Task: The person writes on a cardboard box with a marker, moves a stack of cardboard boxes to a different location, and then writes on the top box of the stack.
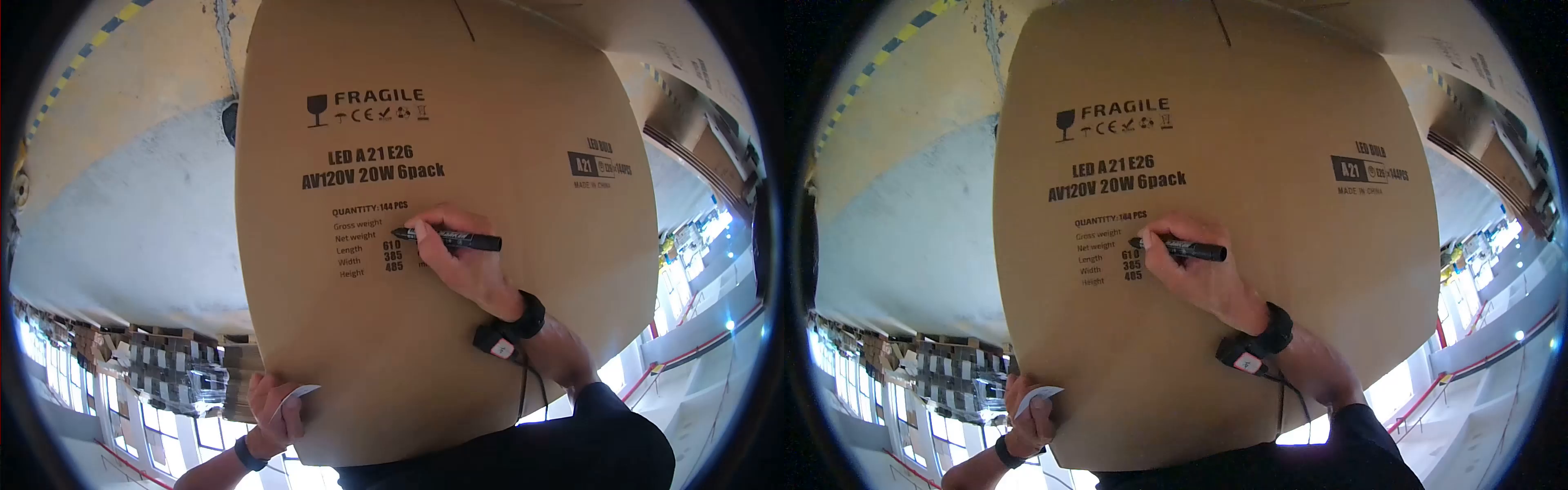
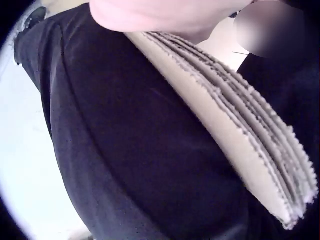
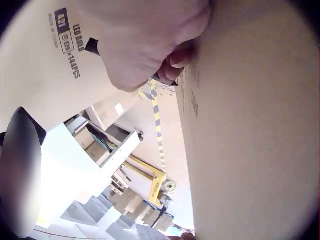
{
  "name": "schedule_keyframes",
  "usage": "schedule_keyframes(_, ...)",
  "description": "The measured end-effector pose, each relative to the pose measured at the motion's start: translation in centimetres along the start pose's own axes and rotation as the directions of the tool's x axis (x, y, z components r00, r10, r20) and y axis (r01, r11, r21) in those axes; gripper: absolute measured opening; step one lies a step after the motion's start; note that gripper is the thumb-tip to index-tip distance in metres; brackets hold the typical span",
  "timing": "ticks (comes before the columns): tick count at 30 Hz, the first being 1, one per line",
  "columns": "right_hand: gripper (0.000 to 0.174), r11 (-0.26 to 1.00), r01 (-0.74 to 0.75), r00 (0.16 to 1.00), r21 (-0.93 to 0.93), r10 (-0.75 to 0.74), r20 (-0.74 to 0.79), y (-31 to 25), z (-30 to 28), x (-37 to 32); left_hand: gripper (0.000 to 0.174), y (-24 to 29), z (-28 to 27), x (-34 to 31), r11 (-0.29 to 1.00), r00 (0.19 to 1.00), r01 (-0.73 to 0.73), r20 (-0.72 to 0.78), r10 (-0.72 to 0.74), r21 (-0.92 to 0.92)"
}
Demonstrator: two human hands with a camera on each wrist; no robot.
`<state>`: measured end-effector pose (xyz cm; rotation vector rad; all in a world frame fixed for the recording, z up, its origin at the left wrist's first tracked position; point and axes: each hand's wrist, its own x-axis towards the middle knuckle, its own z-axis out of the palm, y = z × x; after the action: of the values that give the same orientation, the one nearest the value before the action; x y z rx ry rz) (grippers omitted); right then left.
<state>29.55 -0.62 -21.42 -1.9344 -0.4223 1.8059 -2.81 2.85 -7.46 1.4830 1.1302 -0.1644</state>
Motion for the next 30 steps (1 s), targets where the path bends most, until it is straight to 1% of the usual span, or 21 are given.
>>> schedule_keyframes(1,0.011,0.999,0.020,1.000,-0.050,-0.020,-0.001,0.10,-0.03,-0.23,0.012,-0.08,0.06,-0.17,1.000,1.000,0.001,0.002,-0.001,0.020)
schedule_keyframes(4,0.009,0.992,0.104,0.994,-0.074,-0.106,-0.019,-0.25,0.18,0.10,0.012,0.17,0.03,-0.41,0.997,1.000,0.000,0.005,-0.001,0.079)
schedule_keyframes(7,0.010,0.996,0.085,0.995,-0.026,-0.086,-0.048,-0.08,0.54,0.28,0.012,0.58,-0.21,0.18,0.996,1.000,0.005,0.018,-0.007,0.089)
schedule_keyframes(9,0.010,0.990,0.117,0.991,-0.073,-0.121,-0.049,-0.06,0.57,0.46,0.013,0.49,-0.30,0.16,0.998,0.999,0.017,0.041,-0.019,0.061)
schedule_keyframes(10,0.010,0.986,0.131,0.989,-0.098,-0.136,-0.048,-0.12,0.56,0.37,0.013,0.31,-0.18,0.08,0.998,1.000,0.015,0.026,-0.016,0.060)
schedule_keyframes(12,0.009,0.998,0.025,0.999,-0.058,-0.027,-0.042,-0.60,0.50,0.00,0.015,-0.07,0.20,-0.21,0.998,1.000,0.014,-0.010,-0.014,0.057)
schedule_keyframes(13,0.009,0.999,-0.026,0.999,-0.039,0.025,-0.035,-0.72,0.51,-0.12,0.016,-0.10,0.22,-0.29,0.998,1.000,0.021,-0.005,-0.021,0.052)
schedule_keyframes(16,0.009,0.993,0.097,0.988,-0.060,-0.104,-0.118,0.05,0.90,0.36,0.017,-0.02,0.09,-0.66,0.998,0.999,0.037,0.006,-0.037,0.044)
schedule_keyframes(19,0.009,0.993,0.064,0.987,-0.098,-0.078,-0.141,-0.17,0.77,0.40,0.018,-0.25,0.20,-0.68,0.999,1.000,0.023,-0.004,-0.023,0.042)
schedule_keyframes(22,0.008,0.984,0.065,0.994,-0.165,-0.079,-0.078,0.00,0.44,0.11,0.018,-0.21,0.53,-0.43,0.999,1.000,-0.001,-0.030,0.002,0.040)
schedule_keyframes(25,0.009,0.994,0.042,0.988,-0.098,-0.056,-0.144,-0.43,0.76,0.15,0.018,0.01,0.58,-0.43,0.999,0.999,0.010,-0.039,-0.008,0.047)
schedule_keyframes(27,0.010,0.998,0.002,0.990,-0.055,-0.010,-0.143,-0.02,0.67,-0.05,0.019,0.12,0.61,-0.37,0.999,0.999,0.011,-0.051,-0.008,0.053)
schedule_keyframes(30,0.011,0.999,-0.032,0.987,-0.011,0.030,-0.158,-0.14,0.67,0.18,0.019,0.07,0.40,-0.45,0.998,1.000,0.007,-0.024,-0.006,0.066)
